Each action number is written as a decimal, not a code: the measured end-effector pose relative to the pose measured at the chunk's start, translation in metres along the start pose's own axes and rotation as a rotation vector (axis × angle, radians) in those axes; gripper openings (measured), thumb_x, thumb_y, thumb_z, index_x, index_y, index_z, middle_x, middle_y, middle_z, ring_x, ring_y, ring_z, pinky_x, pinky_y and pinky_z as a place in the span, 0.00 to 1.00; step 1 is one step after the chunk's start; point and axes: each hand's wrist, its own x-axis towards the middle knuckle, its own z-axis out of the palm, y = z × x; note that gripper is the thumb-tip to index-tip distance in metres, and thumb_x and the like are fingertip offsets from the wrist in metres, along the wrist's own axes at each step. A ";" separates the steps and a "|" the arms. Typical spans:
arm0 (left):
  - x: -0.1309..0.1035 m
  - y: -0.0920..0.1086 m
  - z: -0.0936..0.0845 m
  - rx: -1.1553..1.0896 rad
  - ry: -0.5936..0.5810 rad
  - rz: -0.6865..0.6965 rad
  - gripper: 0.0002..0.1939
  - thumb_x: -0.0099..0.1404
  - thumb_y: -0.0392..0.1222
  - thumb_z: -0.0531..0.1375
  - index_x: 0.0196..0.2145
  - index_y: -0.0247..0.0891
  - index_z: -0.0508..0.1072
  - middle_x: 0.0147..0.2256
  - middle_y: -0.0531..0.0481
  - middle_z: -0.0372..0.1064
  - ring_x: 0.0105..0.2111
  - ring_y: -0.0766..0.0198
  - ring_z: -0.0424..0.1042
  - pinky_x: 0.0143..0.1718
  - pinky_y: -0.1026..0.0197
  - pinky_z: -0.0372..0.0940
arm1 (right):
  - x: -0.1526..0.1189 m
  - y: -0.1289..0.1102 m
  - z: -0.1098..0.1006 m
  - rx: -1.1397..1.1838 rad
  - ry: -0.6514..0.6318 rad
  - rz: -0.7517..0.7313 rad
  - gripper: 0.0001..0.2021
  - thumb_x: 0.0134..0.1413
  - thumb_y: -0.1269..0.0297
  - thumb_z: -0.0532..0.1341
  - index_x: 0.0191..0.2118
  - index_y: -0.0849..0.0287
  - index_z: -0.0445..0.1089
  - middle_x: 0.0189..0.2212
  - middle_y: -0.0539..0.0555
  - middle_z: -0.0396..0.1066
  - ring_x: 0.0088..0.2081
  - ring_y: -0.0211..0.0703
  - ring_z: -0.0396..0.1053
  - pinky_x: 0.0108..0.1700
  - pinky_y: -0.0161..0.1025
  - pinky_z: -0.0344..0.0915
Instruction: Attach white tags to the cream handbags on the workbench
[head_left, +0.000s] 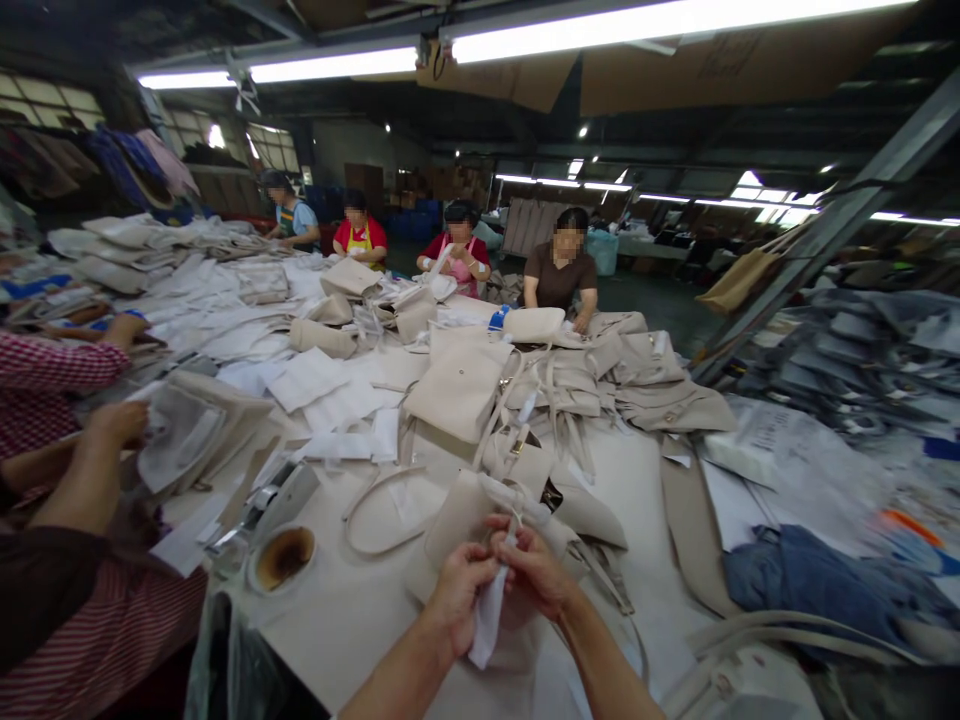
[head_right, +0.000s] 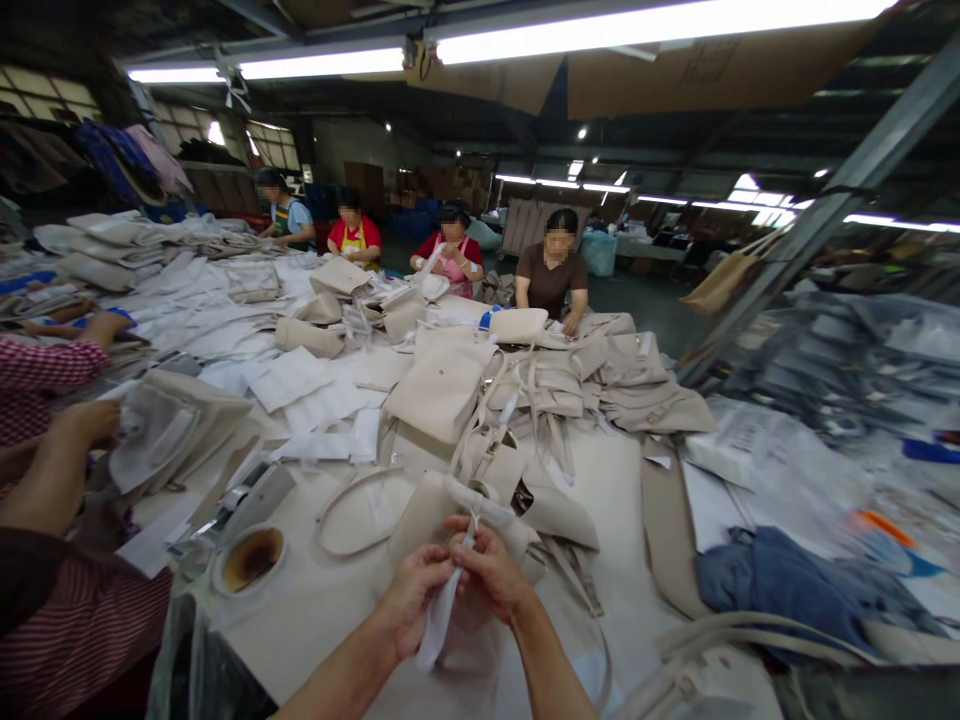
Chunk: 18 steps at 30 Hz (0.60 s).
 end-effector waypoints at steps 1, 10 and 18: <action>0.000 0.000 -0.001 -0.002 0.003 0.001 0.23 0.36 0.39 0.71 0.27 0.39 0.62 0.21 0.50 0.74 0.22 0.66 0.70 0.29 0.64 0.62 | 0.001 0.001 -0.002 0.013 -0.003 -0.003 0.26 0.33 0.54 0.74 0.42 0.56 0.70 0.24 0.44 0.66 0.19 0.31 0.56 0.22 0.33 0.56; 0.010 0.005 -0.031 0.329 -0.024 0.242 0.22 0.41 0.48 0.71 0.24 0.39 0.62 0.15 0.60 0.65 0.18 0.73 0.58 0.23 0.68 0.49 | -0.018 -0.006 -0.007 -0.378 0.013 -0.090 0.13 0.42 0.59 0.67 0.38 0.53 0.77 0.31 0.52 0.77 0.37 0.47 0.72 0.41 0.42 0.66; 0.032 -0.015 -0.053 0.308 -0.121 0.294 0.31 0.36 0.63 0.71 0.25 0.40 0.63 0.16 0.61 0.58 0.17 0.73 0.54 0.22 0.67 0.46 | -0.036 -0.042 0.011 -1.007 0.477 -0.588 0.18 0.45 0.59 0.65 0.46 0.51 0.74 0.42 0.58 0.75 0.45 0.56 0.70 0.49 0.46 0.64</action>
